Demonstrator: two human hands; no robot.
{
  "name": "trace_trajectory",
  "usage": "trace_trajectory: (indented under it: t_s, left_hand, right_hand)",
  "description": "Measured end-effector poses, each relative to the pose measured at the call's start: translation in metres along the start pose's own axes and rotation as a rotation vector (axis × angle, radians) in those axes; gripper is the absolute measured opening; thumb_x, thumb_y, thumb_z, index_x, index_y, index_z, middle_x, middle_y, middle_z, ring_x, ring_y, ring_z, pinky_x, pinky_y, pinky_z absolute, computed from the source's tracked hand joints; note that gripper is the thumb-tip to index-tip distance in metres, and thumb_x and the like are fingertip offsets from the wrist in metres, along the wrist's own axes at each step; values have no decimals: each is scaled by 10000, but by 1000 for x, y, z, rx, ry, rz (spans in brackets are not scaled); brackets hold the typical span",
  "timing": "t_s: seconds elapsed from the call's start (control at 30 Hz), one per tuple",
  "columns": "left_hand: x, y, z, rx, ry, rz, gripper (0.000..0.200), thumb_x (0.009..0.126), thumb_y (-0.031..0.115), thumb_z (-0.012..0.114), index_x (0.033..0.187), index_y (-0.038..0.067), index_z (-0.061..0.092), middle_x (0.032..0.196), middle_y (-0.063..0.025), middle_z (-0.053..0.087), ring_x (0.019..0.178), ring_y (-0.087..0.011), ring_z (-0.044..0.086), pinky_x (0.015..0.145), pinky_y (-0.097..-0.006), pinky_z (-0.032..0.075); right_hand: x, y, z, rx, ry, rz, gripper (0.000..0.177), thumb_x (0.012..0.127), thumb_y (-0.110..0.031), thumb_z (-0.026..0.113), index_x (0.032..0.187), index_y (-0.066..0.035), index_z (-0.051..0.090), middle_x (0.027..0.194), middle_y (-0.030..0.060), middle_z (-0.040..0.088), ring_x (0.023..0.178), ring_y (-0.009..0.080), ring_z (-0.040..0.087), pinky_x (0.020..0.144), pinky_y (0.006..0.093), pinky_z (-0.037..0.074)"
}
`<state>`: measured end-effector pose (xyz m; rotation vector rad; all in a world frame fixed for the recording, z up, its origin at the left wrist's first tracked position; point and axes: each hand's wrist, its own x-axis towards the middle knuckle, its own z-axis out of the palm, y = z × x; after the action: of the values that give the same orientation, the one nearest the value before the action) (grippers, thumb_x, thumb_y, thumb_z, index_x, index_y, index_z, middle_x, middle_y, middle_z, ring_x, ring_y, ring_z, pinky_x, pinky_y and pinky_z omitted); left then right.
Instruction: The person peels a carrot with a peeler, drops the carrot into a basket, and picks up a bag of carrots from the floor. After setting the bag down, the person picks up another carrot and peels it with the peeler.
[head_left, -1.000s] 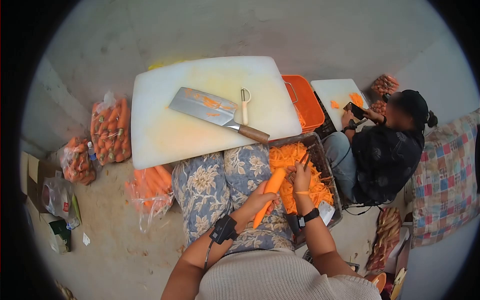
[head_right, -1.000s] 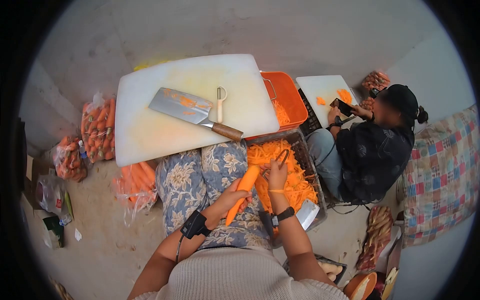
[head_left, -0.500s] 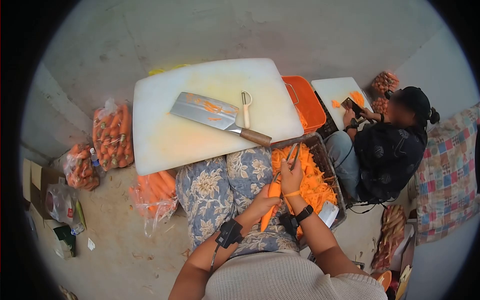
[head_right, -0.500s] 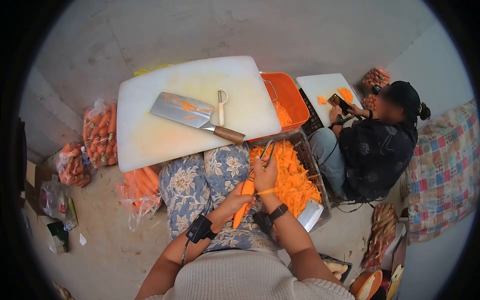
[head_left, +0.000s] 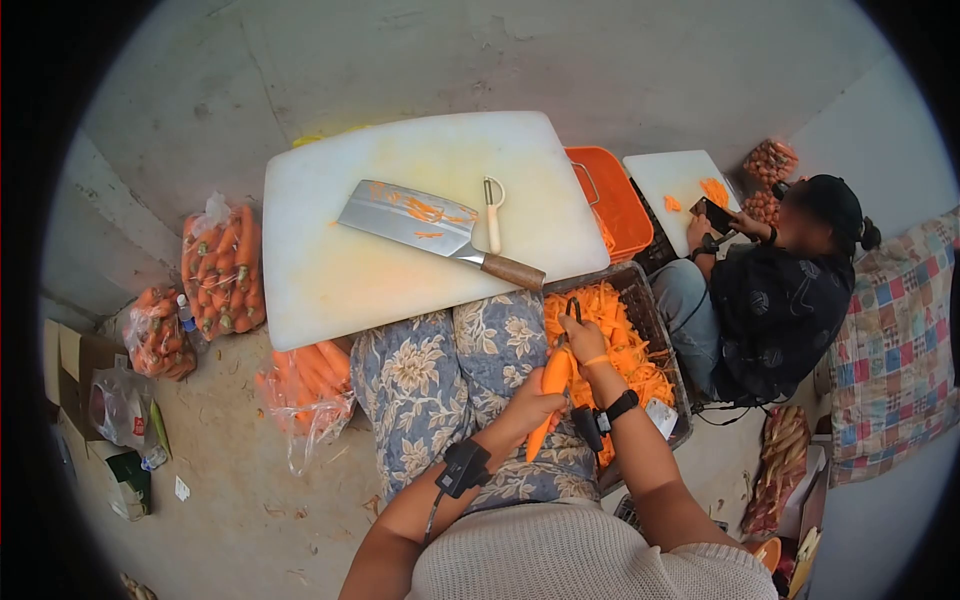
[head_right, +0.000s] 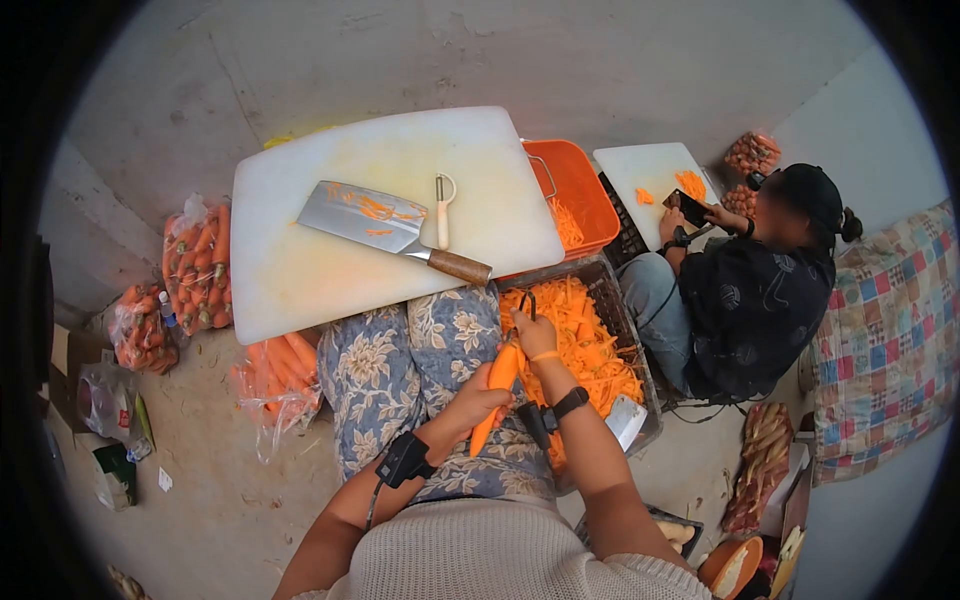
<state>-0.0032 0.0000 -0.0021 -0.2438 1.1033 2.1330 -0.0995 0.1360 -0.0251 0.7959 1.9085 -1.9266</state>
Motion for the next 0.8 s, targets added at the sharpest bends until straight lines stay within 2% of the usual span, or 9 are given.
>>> trace_trajectory:
  t_s: [0.1,0.23,0.5,0.53,0.6,0.63,0.7,0.77,0.8]
  left_hand:
    - [-1,0,3,26,12,24,518,749,38,544,1207,24,302,737,-62,517,508,-100,490,414,-223,409]
    - [-1,-2,7,160,26,103,511,728,11,549,1186,8,322,711,-61,507,462,-101,480,387,-225,397]
    - [-5,-3,5,233,-3,95,476,730,5,554,1159,14,346,689,-53,495,426,-98,464,372,-228,385]
    - [-9,1,7,242,-60,105,469,740,4,551,1162,26,347,690,-54,498,430,-97,466,374,-226,383]
    - [-12,3,7,259,-116,119,463,750,3,548,1166,38,347,691,-55,501,434,-96,468,376,-224,381]
    - [-11,2,6,194,-89,97,470,762,12,550,1182,50,342,695,-57,510,442,-99,475,383,-224,395]
    - [-12,0,3,124,-58,68,478,774,21,553,1198,62,337,699,-59,519,450,-102,482,391,-224,409]
    - [-12,6,0,-115,-34,-15,489,784,42,564,1213,76,331,752,-72,542,506,-113,512,425,-225,449]
    - [-14,8,1,-114,-33,-20,489,784,42,564,1213,76,331,752,-72,542,506,-113,512,425,-225,449]
  right_hand:
    - [-5,-6,-4,96,-127,111,303,816,-232,624,838,38,489,660,105,541,516,240,587,466,355,508]
    - [-18,-19,-4,99,-130,235,292,824,-237,616,864,21,487,719,102,553,538,247,598,481,340,524]
    - [-17,-13,-22,263,-305,359,234,841,-221,606,855,-24,481,690,44,513,587,181,594,509,291,539]
    - [-8,-1,-32,268,-306,355,234,841,-221,606,855,-24,481,690,44,513,587,181,594,509,291,539]
    - [7,19,-46,838,-668,575,235,851,-229,591,870,-24,477,721,56,534,592,176,592,533,284,544]
    - [7,18,-43,840,-676,570,235,851,-229,591,870,-24,477,721,56,534,592,176,592,533,284,544]
    - [-8,13,-35,471,-334,412,224,876,-220,551,894,-14,464,747,74,552,604,184,597,546,284,546]
    - [-18,7,-31,519,-253,388,204,895,-205,515,911,-12,449,779,87,569,621,214,609,576,317,553]
    - [-21,6,-29,524,-154,275,192,900,-201,505,915,-20,442,801,94,575,660,215,617,589,333,554]
